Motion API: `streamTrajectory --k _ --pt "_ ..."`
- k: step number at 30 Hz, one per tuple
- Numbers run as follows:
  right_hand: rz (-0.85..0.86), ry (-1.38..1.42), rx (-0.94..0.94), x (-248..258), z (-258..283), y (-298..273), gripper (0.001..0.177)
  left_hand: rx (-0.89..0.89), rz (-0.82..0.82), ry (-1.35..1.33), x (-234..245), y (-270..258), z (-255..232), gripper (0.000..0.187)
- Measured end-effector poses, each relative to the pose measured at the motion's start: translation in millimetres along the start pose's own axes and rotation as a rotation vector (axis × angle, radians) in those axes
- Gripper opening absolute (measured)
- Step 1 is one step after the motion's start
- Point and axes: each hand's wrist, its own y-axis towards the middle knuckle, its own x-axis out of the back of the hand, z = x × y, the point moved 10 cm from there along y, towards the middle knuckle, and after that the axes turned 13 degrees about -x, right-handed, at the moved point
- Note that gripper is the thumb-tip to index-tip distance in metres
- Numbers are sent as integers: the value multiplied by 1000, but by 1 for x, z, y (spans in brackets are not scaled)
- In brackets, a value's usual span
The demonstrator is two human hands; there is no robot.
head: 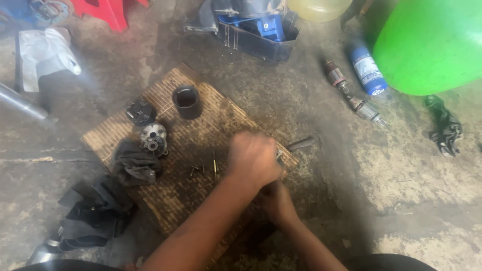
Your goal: The person is sitting on the floor in a workshop, cleaning a metallic mechanical component. They use a small metal tool to scrape the surface of the part and then wipe it with a cloth. The person handles the part with both hands, turning it over to clean different sides.
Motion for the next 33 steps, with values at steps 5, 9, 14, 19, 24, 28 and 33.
streamTrajectory --k 5,9,14,19,24,28,33 --pt "-134 -82 -9 16 7 4 13 -17 93 17 -1 -2 -7 17" --pt "12 40 48 -6 12 -4 29 2 105 29 0 -5 -3 24" --pt "86 0 -200 -7 -39 12 23 -36 73 49 -10 -1 -12 19" --pt "67 91 -155 -13 -49 34 16 -50 -6 5 -7 2 -10 21" --pt "80 228 293 -3 17 7 24 -30 1 -46 -3 3 -4 27" --pt "-97 -222 -26 6 -4 15 11 -36 -14 -5 -3 0 -5 23" --pt "154 243 42 -4 16 2 32 -34 47 -7 -2 0 -6 24"
